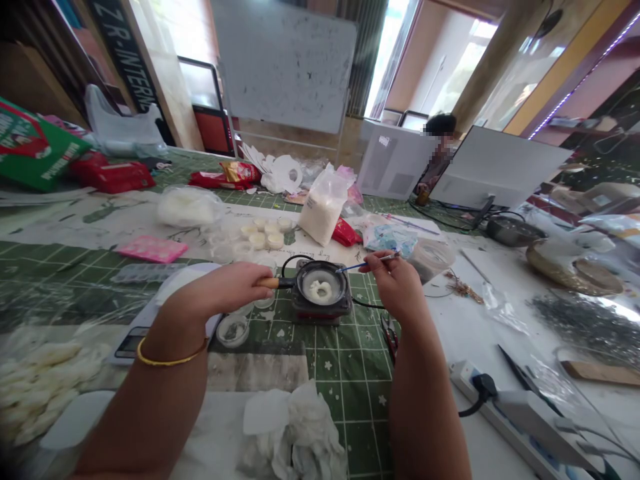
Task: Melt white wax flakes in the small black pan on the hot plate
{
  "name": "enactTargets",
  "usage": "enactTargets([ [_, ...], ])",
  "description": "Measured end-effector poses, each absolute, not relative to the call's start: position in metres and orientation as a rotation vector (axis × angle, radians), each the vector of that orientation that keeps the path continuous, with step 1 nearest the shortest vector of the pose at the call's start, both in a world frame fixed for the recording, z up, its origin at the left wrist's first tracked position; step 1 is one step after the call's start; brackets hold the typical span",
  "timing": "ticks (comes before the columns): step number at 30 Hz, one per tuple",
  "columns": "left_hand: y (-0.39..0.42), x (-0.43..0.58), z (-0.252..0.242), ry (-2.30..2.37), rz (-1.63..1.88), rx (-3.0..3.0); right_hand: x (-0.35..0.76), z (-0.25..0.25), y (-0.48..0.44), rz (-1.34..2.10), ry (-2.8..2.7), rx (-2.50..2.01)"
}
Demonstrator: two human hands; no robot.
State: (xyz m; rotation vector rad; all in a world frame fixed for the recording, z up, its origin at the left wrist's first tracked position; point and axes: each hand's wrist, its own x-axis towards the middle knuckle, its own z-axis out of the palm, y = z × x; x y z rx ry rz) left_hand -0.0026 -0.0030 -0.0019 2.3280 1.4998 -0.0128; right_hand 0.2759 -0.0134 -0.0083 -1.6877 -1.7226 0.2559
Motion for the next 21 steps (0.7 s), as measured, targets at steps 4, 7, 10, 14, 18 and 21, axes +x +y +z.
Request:
enactTargets([
  [4, -0.003, -0.002, -0.002, 1.503, -0.009, 2.318, 0.277, -0.006, -0.016, 0.195, -1.713, -1.751],
  [7, -0.003, -0.003, -0.003, 1.506, -0.003, 2.310, 0.276, -0.002, -0.021, 0.134, -1.724, -1.833],
  [10, -0.003, -0.003, -0.004, 1.507, -0.003, 2.310, 0.275, 0.002, -0.027, 0.122, -1.760, -1.876],
  [14, -0.002, -0.003, -0.005, 1.513, -0.005, 2.298, 0.272, 0.008, -0.038, 0.161, -1.832, -1.866],
  [18, -0.003, -0.002, -0.003, 1.520, -0.020, 2.302, 0.266, 0.013, -0.046, 0.273, -1.931, -1.779],
  [21, -0.003, -0.001, -0.003, 1.519, -0.026, 2.309, 0.264, 0.012, -0.044, 0.238, -1.884, -1.777],
])
